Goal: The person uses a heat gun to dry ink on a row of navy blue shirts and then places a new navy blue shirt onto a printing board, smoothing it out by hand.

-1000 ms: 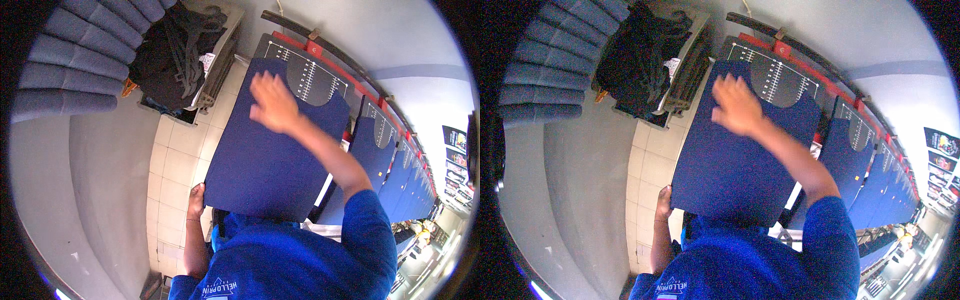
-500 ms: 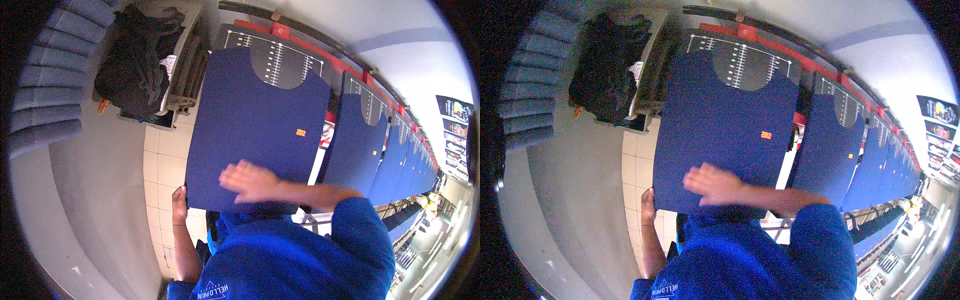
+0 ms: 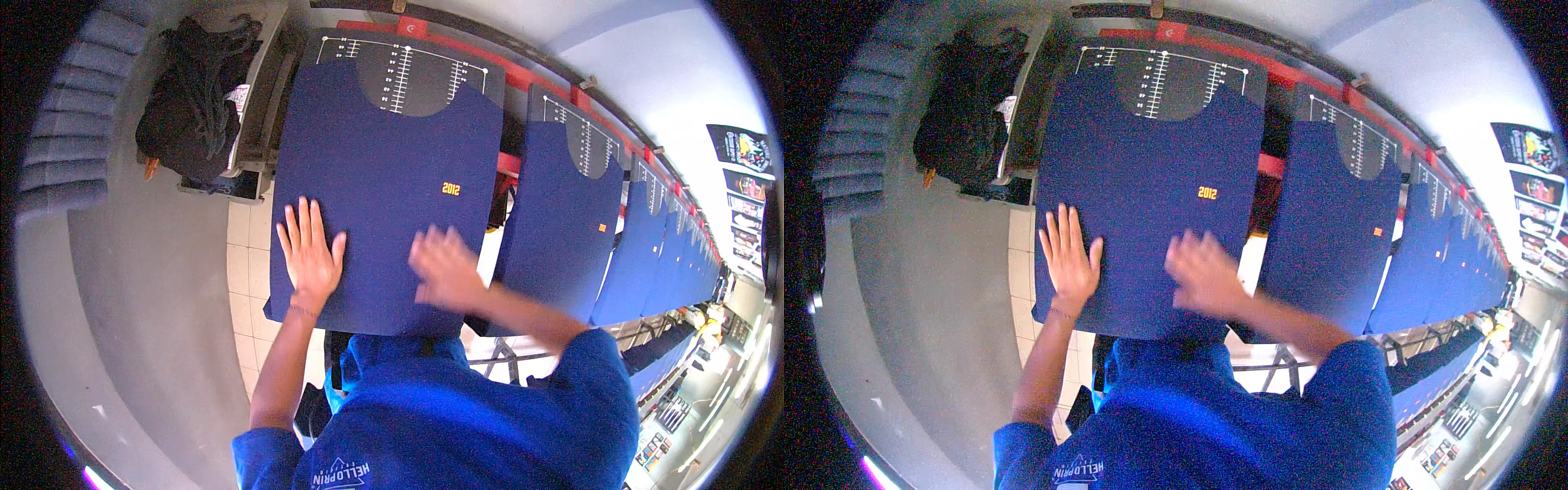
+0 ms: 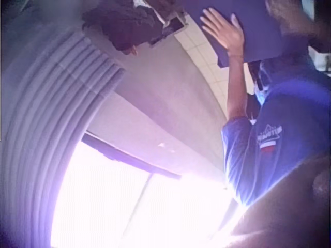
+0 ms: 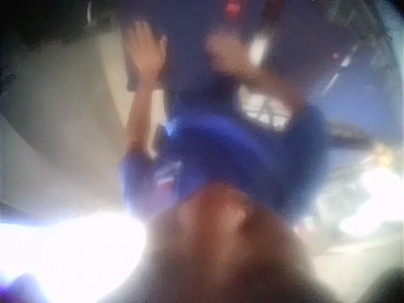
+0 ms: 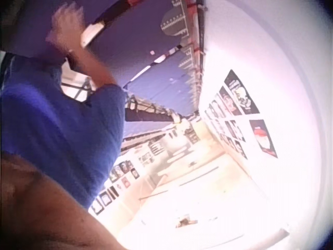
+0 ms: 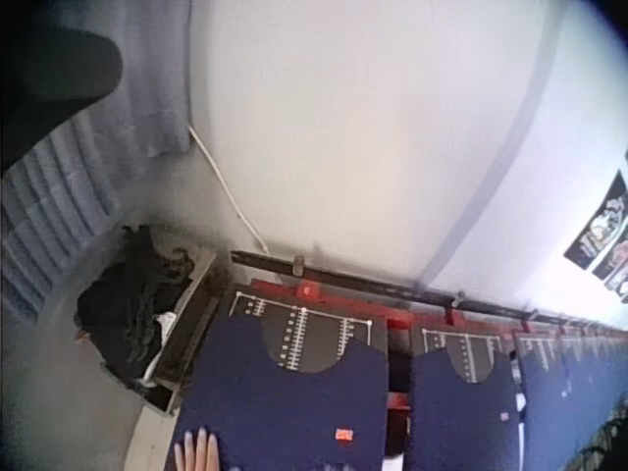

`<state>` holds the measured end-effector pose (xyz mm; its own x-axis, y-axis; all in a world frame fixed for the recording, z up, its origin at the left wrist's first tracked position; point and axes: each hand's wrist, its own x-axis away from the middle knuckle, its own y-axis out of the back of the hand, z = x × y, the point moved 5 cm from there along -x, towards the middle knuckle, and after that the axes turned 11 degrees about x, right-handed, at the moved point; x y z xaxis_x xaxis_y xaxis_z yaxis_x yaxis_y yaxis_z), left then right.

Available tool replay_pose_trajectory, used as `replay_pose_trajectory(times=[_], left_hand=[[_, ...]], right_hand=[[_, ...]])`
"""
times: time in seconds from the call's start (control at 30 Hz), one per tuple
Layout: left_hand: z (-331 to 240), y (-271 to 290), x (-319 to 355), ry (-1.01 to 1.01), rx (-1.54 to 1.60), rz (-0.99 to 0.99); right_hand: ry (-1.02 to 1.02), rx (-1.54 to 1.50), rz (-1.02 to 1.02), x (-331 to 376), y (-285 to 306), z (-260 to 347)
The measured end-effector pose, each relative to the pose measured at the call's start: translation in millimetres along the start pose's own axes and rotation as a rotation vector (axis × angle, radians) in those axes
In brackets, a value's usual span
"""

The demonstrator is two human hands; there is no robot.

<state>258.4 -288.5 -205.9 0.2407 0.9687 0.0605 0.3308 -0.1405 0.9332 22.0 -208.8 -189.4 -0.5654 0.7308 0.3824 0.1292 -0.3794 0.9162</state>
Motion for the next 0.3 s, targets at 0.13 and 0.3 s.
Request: replay_pose_trajectory(times=[0.13,0.3], left_hand=[[-15.0,-11.7,-46.4,0.056,-0.042,-0.149],[-17.1,-29.0,-6.4,0.032,0.057,-0.023]], right_hand=[[0.240,0.007,-0.214,62.9,-66.3,102.7],[0.426,-0.103,-0.301,-0.7,-38.7,118.5]])
